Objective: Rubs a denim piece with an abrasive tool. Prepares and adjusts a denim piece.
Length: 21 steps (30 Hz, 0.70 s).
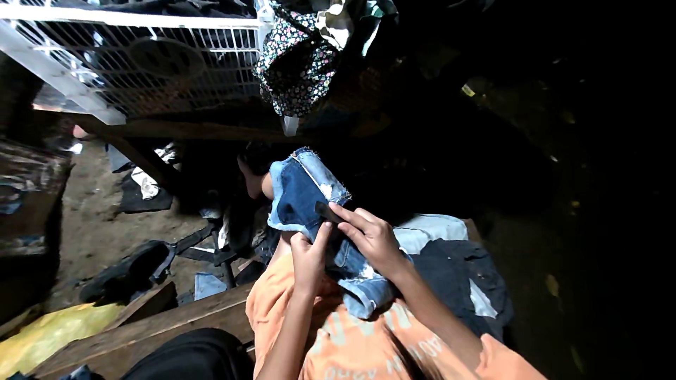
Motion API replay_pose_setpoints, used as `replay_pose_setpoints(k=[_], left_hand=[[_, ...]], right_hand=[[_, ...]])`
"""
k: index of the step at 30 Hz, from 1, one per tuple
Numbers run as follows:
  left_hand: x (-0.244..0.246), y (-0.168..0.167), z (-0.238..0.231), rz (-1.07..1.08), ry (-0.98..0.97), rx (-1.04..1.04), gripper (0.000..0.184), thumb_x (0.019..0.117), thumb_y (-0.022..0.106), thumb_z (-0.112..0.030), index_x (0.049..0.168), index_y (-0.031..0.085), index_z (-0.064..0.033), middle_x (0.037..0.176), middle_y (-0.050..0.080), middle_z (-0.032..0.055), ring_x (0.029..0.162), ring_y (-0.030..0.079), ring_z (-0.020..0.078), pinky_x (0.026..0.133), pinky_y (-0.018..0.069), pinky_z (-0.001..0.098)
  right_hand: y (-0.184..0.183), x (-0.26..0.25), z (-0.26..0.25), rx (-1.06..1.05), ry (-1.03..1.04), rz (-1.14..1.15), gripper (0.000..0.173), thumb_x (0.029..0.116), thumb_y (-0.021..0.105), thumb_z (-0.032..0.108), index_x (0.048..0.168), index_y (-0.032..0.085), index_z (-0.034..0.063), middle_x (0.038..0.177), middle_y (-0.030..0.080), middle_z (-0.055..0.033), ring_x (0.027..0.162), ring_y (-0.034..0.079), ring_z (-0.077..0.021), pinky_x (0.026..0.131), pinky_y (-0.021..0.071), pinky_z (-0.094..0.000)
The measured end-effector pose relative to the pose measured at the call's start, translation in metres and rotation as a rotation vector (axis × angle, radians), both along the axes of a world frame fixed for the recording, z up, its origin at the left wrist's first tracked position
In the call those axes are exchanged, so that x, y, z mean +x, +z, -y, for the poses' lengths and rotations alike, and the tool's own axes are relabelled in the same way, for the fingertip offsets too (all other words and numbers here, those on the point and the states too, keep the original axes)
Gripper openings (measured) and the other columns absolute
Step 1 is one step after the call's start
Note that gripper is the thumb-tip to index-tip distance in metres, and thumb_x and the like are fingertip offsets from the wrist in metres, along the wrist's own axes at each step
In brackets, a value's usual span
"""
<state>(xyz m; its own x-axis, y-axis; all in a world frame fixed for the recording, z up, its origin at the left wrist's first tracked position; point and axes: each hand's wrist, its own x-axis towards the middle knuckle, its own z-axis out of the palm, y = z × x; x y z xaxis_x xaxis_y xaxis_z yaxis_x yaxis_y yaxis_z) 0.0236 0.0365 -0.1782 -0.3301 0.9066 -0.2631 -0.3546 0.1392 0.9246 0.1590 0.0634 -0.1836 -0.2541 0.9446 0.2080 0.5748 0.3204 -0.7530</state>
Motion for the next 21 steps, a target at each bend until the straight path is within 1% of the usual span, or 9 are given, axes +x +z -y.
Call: replay_pose_setpoints(k=[2, 4, 10, 12, 14, 16, 19, 20, 21], left_hand=[[0.000, 0.002, -0.001, 0.047, 0.019, -0.055, 0.011, 0.0950, 0.057, 0.001, 0.090, 0.066, -0.0031, 0.076, 0.072, -0.0029, 0.073, 0.071, 0.0040, 0.073, 0.0606, 0.0241], [-0.001, 0.003, -0.001, 0.075, 0.039, -0.103, 0.010, 0.0966, 0.056, 0.000, 0.092, 0.065, -0.0019, 0.076, 0.072, -0.0015, 0.072, 0.071, 0.0054, 0.072, 0.0609, 0.0248], [-0.001, 0.006, -0.001, 0.155, 0.036, -0.126, 0.012, 0.0970, 0.052, 0.003, 0.093, 0.062, -0.0012, 0.076, 0.071, 0.0011, 0.072, 0.071, 0.0076, 0.071, 0.0611, 0.0265], [0.000, 0.010, 0.000, 0.173, 0.032, -0.121, 0.015, 0.0955, 0.050, 0.005, 0.091, 0.062, -0.0031, 0.075, 0.071, -0.0003, 0.071, 0.070, 0.0065, 0.070, 0.0609, 0.0253], [0.000, 0.010, 0.001, 0.199, 0.029, -0.109, 0.015, 0.0968, 0.050, 0.005, 0.092, 0.062, -0.0019, 0.076, 0.072, 0.0008, 0.072, 0.071, 0.0075, 0.071, 0.0608, 0.0258], [0.001, 0.009, 0.001, 0.226, 0.030, -0.103, 0.014, 0.0980, 0.050, 0.005, 0.095, 0.062, -0.0005, 0.079, 0.072, 0.0020, 0.074, 0.071, 0.0084, 0.073, 0.0612, 0.0264], [-0.002, 0.009, -0.002, 0.275, 0.010, -0.161, 0.014, 0.1019, 0.046, 0.001, 0.105, 0.059, 0.0011, 0.084, 0.072, 0.0036, 0.078, 0.072, 0.0095, 0.076, 0.0615, 0.0276], [-0.005, 0.009, -0.004, 0.296, -0.019, -0.205, 0.016, 0.1045, 0.043, -0.002, 0.110, 0.057, 0.0011, 0.087, 0.072, 0.0042, 0.080, 0.072, 0.0097, 0.077, 0.0611, 0.0278], [-0.007, 0.009, -0.005, 0.312, -0.047, -0.244, 0.017, 0.1066, 0.041, -0.004, 0.114, 0.055, 0.0008, 0.090, 0.071, 0.0048, 0.083, 0.071, 0.0097, 0.078, 0.0607, 0.0281]], right_hand=[[-0.002, 0.003, -0.004, -0.056, -0.014, -0.216, 0.037, 0.1045, 0.054, 0.027, 0.129, 0.071, 0.0041, 0.105, 0.074, -0.0102, 0.092, 0.068, -0.0092, 0.087, 0.0556, -0.0268], [0.001, 0.006, -0.006, -0.090, -0.006, -0.344, 0.040, 0.1049, 0.053, 0.025, 0.130, 0.067, -0.0030, 0.116, 0.073, -0.0122, 0.102, 0.067, -0.0050, 0.095, 0.0515, -0.0218], [0.010, 0.005, 0.006, -0.223, 0.117, -0.042, 0.048, 0.1060, 0.049, 0.040, 0.145, 0.059, 0.0145, 0.116, 0.073, -0.0111, 0.097, 0.071, -0.0213, 0.081, 0.0574, -0.0432], [0.008, 0.002, 0.006, -0.203, 0.115, 0.030, 0.048, 0.1059, 0.048, 0.040, 0.146, 0.059, 0.0161, 0.109, 0.073, -0.0127, 0.088, 0.071, -0.0258, 0.073, 0.0570, -0.0475], [0.005, -0.001, 0.006, -0.115, 0.077, 0.066, 0.043, 0.1057, 0.049, 0.037, 0.139, 0.066, 0.0168, 0.095, 0.072, -0.0112, 0.076, 0.069, -0.0241, 0.064, 0.0557, -0.0438], [0.001, -0.001, 0.004, -0.065, 0.044, 0.022, 0.040, 0.1054, 0.050, 0.034, 0.134, 0.070, 0.0154, 0.092, 0.071, -0.0098, 0.075, 0.067, -0.0192, 0.066, 0.0553, -0.0381], [0.001, 0.007, 0.000, -0.246, 0.137, -0.339, 0.039, 0.1063, 0.050, 0.023, 0.134, 0.065, -0.0003, 0.126, 0.071, -0.0087, 0.105, 0.066, -0.0017, 0.093, 0.0523, -0.0206], [0.004, 0.008, 0.000, -0.340, 0.140, -0.498, 0.039, 0.1058, 0.049, 0.018, 0.134, 0.062, -0.0057, 0.121, 0.070, -0.0024, 0.091, 0.059, 0.0074, 0.081, 0.0476, -0.0120], [0.006, 0.008, 0.001, -0.415, 0.130, -0.607, 0.039, 0.1056, 0.047, 0.016, 0.135, 0.059, -0.0073, 0.101, 0.067, 0.0078, 0.074, 0.049, 0.0112, 0.066, 0.0411, -0.0086]])
